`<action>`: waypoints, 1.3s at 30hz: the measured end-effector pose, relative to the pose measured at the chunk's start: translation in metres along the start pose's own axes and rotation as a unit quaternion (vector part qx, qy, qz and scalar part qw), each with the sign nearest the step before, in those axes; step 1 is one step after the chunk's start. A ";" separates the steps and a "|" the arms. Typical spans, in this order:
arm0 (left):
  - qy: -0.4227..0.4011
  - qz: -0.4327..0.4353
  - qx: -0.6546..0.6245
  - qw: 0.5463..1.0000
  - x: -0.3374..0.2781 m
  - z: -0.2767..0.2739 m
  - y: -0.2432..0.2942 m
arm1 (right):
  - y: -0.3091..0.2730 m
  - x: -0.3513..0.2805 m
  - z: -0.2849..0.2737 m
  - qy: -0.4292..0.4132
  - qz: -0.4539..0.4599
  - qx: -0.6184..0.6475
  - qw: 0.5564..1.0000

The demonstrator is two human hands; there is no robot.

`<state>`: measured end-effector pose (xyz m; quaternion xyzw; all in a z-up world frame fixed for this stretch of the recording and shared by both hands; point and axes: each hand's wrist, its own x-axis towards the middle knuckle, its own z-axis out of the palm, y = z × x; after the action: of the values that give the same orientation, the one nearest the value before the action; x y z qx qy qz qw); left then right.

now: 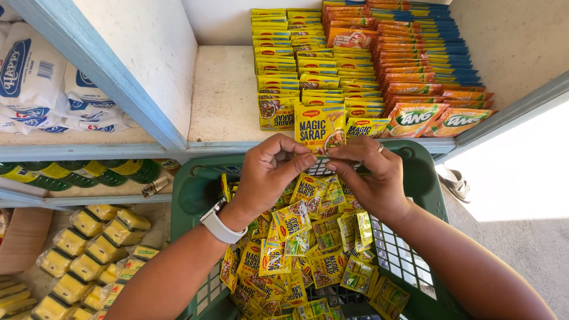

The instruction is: Stocking and arranging seasoning and drink packets on a store shelf.

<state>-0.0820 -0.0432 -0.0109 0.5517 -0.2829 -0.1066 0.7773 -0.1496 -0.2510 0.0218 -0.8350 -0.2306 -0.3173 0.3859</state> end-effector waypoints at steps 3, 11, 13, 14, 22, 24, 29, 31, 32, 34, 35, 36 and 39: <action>-0.004 -0.023 -0.037 0.999 0.002 -0.003 -0.005 | -0.004 0.002 -0.001 -0.009 0.036 -0.009 0.999; 0.011 -0.016 -0.003 1.000 0.000 -0.002 0.000 | 0.006 -0.013 0.010 0.021 0.218 0.216 0.952; 0.014 -0.016 0.007 1.000 0.000 0.000 0.004 | 0.009 -0.015 0.011 0.027 0.252 0.268 0.930; 0.015 -0.017 0.011 1.000 -0.001 0.002 0.005 | 0.012 -0.017 0.011 0.035 0.255 0.272 0.927; 0.024 0.007 0.025 0.999 -0.004 0.002 -0.002 | 0.011 -0.019 0.015 0.081 0.230 0.304 0.921; 0.006 0.013 0.000 1.000 -0.002 0.002 0.001 | 0.004 -0.014 0.012 0.076 0.259 0.295 0.917; -0.010 0.010 0.012 1.000 0.001 0.005 0.017 | 0.014 -0.011 0.011 0.050 0.248 0.309 0.917; -0.008 0.015 0.035 0.999 0.001 0.002 0.018 | 0.012 -0.006 0.011 0.037 0.248 0.331 0.910; 0.001 0.032 0.059 0.998 0.001 -0.001 0.014 | 0.012 -0.007 0.013 0.028 0.252 0.325 0.911; 0.011 0.049 0.084 0.995 0.001 -0.005 0.011 | 0.015 -0.011 0.017 0.018 0.257 0.318 0.912; 0.018 0.070 0.120 0.990 0.001 -0.007 0.012 | 0.018 -0.013 0.019 0.013 0.269 0.300 0.915; 0.025 0.091 0.157 0.983 0.001 -0.008 0.012 | 0.020 -0.016 0.020 0.009 0.281 0.282 0.917; 0.034 0.130 0.221 0.966 0.002 -0.010 0.018 | 0.020 -0.011 0.021 0.009 0.261 0.298 0.918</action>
<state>-0.0770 -0.0299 0.0038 0.6714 -0.3421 0.0797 0.6525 -0.1368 -0.2479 -0.0066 -0.7093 -0.0844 -0.1293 0.6878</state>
